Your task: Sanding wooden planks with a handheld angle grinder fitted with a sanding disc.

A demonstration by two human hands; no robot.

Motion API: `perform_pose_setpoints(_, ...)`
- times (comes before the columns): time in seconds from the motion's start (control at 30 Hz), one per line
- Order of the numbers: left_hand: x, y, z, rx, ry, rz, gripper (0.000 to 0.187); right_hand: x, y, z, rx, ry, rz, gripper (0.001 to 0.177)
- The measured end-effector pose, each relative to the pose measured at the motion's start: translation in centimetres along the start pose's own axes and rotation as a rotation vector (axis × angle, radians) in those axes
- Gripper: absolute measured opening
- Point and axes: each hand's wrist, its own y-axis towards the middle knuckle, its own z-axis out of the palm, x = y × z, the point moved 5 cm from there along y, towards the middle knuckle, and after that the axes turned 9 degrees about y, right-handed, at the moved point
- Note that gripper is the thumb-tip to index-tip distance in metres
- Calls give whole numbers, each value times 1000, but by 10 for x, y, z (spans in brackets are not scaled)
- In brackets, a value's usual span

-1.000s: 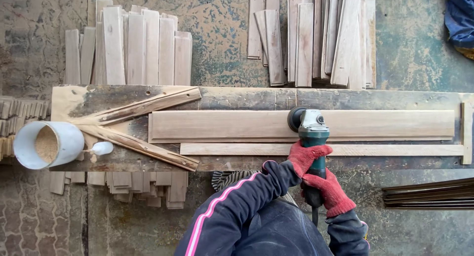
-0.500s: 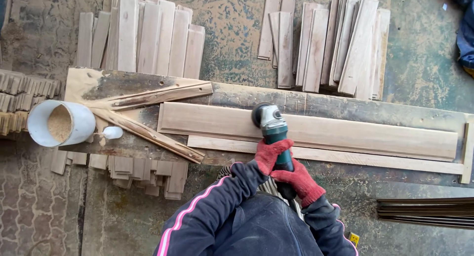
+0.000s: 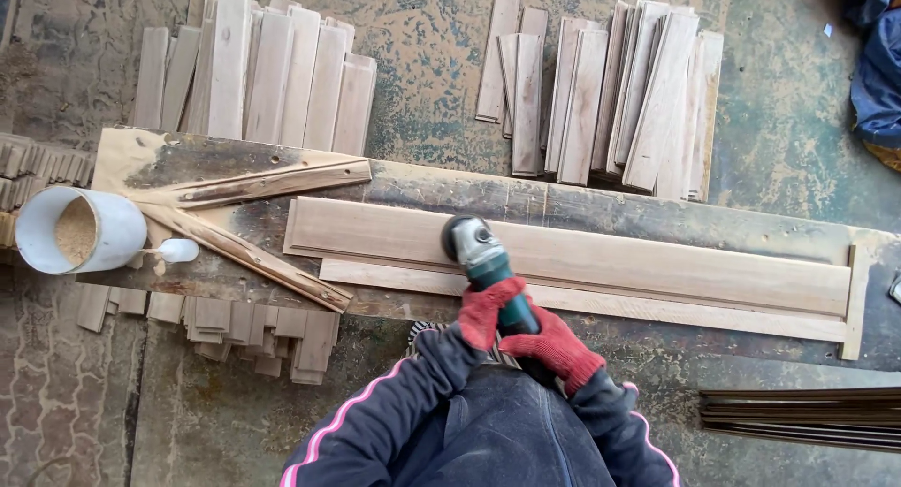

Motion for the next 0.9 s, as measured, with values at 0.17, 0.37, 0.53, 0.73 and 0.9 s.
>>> perform_pose_setpoints(0.17, 5, 1, 9, -83, -63, 39, 51, -4, 5, -14, 84, -101, -21, 61)
perform_pose_setpoints(0.37, 64, 17, 98, 128, 106, 19, 52, -53, -20, -101, -179, 215, 9, 52)
perform_pose_setpoints(0.53, 74, 1, 150, 300, 432, 20, 50, -95, -27, -149, -150, 530, 93, 35)
perform_pose_setpoints(0.73, 66, 6, 123, 306, 128, -7, 41, -67, -16, -127, -99, 301, 41, 45)
perform_pose_setpoints(0.9, 20, -11, 72, 247, 42, 98, 33, -21, 0, -79, 97, 126, 42, 60)
